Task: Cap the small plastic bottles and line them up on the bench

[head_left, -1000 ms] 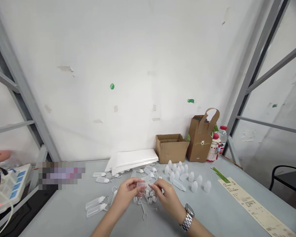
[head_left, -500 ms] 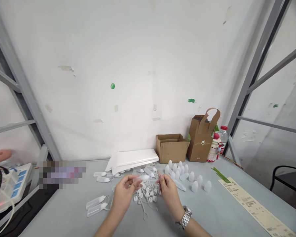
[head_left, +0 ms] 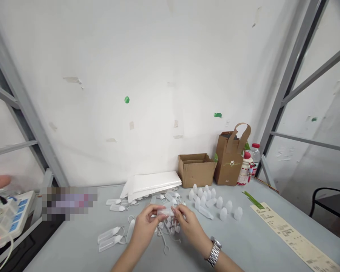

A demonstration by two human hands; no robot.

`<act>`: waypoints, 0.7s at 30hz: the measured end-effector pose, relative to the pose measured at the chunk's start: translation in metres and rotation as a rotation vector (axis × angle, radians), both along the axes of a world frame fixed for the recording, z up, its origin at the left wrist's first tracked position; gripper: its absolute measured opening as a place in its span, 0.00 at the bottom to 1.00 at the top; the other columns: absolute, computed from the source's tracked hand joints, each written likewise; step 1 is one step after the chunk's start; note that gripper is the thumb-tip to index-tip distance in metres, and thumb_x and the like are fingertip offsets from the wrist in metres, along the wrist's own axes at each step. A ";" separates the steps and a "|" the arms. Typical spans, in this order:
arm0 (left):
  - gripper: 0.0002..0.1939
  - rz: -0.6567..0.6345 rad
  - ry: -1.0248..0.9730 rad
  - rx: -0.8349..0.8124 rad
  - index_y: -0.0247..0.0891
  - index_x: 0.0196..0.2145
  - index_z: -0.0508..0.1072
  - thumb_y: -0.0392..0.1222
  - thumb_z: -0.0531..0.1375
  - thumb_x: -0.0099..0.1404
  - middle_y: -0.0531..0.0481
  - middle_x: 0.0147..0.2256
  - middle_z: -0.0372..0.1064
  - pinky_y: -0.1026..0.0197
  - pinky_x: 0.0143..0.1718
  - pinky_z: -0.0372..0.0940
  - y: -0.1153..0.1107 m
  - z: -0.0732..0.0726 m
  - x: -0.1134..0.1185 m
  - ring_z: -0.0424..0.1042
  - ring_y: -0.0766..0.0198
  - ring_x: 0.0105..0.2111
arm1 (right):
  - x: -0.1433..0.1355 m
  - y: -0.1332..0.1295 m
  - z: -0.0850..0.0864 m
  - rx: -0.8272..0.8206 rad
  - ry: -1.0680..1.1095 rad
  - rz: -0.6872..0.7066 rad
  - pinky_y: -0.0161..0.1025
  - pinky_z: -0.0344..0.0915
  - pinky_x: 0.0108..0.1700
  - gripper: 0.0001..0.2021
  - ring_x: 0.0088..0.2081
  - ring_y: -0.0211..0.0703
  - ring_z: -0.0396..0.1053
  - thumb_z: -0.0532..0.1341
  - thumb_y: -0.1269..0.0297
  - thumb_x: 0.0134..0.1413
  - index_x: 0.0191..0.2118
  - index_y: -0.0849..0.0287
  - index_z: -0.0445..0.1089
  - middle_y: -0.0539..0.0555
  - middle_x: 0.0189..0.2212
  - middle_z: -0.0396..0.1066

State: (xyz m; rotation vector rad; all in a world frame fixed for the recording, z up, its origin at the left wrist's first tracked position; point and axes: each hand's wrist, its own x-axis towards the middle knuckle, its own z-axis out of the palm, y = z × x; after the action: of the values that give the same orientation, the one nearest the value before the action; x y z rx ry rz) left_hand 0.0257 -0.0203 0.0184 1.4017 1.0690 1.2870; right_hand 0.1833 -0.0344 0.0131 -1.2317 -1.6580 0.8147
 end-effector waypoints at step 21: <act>0.15 -0.041 0.084 -0.120 0.37 0.29 0.71 0.51 0.62 0.48 0.55 0.20 0.68 0.60 0.27 0.68 -0.003 0.005 -0.003 0.71 0.62 0.22 | 0.003 -0.002 0.006 0.028 0.106 0.026 0.35 0.61 0.36 0.12 0.33 0.41 0.65 0.57 0.54 0.51 0.33 0.58 0.68 0.52 0.30 0.69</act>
State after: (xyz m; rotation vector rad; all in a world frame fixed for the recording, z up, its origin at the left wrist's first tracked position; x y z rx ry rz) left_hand 0.0230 -0.0231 0.0231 1.3898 1.1497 1.1242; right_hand 0.1867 -0.0360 0.0190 -1.1305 -1.5982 0.8554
